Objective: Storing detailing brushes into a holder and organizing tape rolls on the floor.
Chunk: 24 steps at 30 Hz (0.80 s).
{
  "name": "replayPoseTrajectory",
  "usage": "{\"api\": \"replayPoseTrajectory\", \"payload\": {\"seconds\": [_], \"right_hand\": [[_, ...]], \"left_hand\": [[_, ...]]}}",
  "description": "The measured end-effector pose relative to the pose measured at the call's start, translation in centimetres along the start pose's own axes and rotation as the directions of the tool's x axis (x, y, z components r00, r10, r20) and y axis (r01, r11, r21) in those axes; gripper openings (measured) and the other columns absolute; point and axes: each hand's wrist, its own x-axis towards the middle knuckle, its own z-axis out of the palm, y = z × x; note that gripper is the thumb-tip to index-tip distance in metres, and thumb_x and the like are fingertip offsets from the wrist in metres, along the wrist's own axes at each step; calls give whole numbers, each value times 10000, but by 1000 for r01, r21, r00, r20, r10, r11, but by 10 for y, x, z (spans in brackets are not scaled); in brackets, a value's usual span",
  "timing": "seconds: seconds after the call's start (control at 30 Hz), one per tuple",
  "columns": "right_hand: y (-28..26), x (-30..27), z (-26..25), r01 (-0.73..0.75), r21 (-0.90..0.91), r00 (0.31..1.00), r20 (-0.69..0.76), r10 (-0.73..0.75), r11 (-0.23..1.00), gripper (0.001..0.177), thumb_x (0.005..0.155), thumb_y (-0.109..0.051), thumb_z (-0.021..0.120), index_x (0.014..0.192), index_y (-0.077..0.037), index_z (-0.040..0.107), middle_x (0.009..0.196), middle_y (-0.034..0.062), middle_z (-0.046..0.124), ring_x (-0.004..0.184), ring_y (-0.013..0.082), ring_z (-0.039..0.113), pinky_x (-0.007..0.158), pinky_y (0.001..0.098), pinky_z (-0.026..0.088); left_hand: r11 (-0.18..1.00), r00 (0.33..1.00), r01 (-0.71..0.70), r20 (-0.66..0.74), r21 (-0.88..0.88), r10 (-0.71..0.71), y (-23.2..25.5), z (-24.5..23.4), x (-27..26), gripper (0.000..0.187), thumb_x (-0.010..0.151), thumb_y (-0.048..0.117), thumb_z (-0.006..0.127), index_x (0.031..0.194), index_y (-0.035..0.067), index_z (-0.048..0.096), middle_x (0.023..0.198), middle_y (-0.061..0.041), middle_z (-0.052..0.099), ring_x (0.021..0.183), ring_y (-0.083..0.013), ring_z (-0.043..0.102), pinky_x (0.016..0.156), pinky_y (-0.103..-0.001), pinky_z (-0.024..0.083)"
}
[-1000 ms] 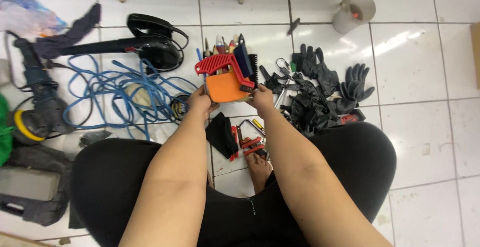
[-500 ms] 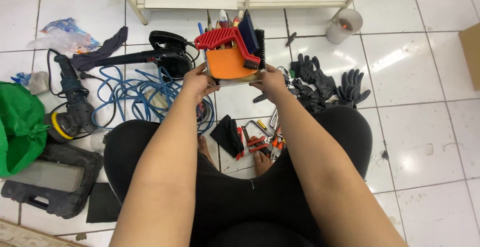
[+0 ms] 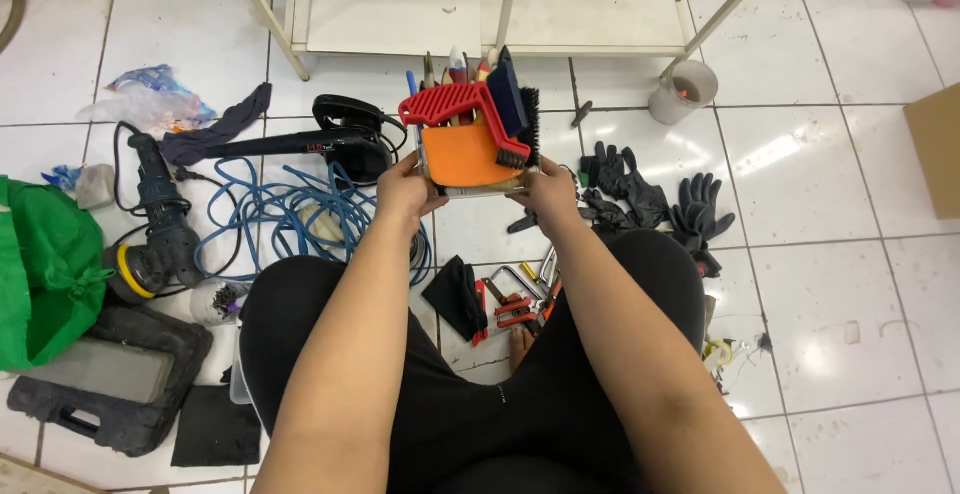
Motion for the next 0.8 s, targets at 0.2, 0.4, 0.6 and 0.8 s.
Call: {"api": "replayPoseTrajectory", "payload": {"seconds": [0.2,0.4,0.6,0.8], "right_hand": [[-17,-9,11,-15,-60,999,-46,12,998,539,916,-6,503,1448,68,458,1263,373,575,1040,431,694,860,439,646],[-22,-10,19,-21,-65,997,-76,16,998,484,926,-36,517,1402,52,533,1255,375,574,1034,453,686,827,473,646],[-3,24,24,-27,-59,992,-121,20,998,464,949,-40,459,1391,81,535,1283,410,533,1079,475,652,852,499,618],[-50,24,50,-41,-87,985,-168,26,995,417,965,-115,515,1350,27,592,1124,342,627,934,367,705,788,477,640]], "left_hand": [[999,999,49,-17,21,-49,21,13,-17,703,846,-159,505,1518,-6,364,1468,-271,462,1201,-448,601,861,-504,641],[997,996,73,-48,21,-72,33,16,-25,639,912,-107,538,1519,-15,357,1499,-291,431,1284,-466,525,914,-527,602],[994,992,109,-66,20,-108,55,22,-18,621,915,-52,635,1494,-8,415,1446,-268,509,1231,-438,583,883,-475,618],[991,990,117,-70,-66,-121,54,25,22,613,906,-17,681,1473,10,450,1424,-263,527,1144,-402,647,811,-418,657]]}}
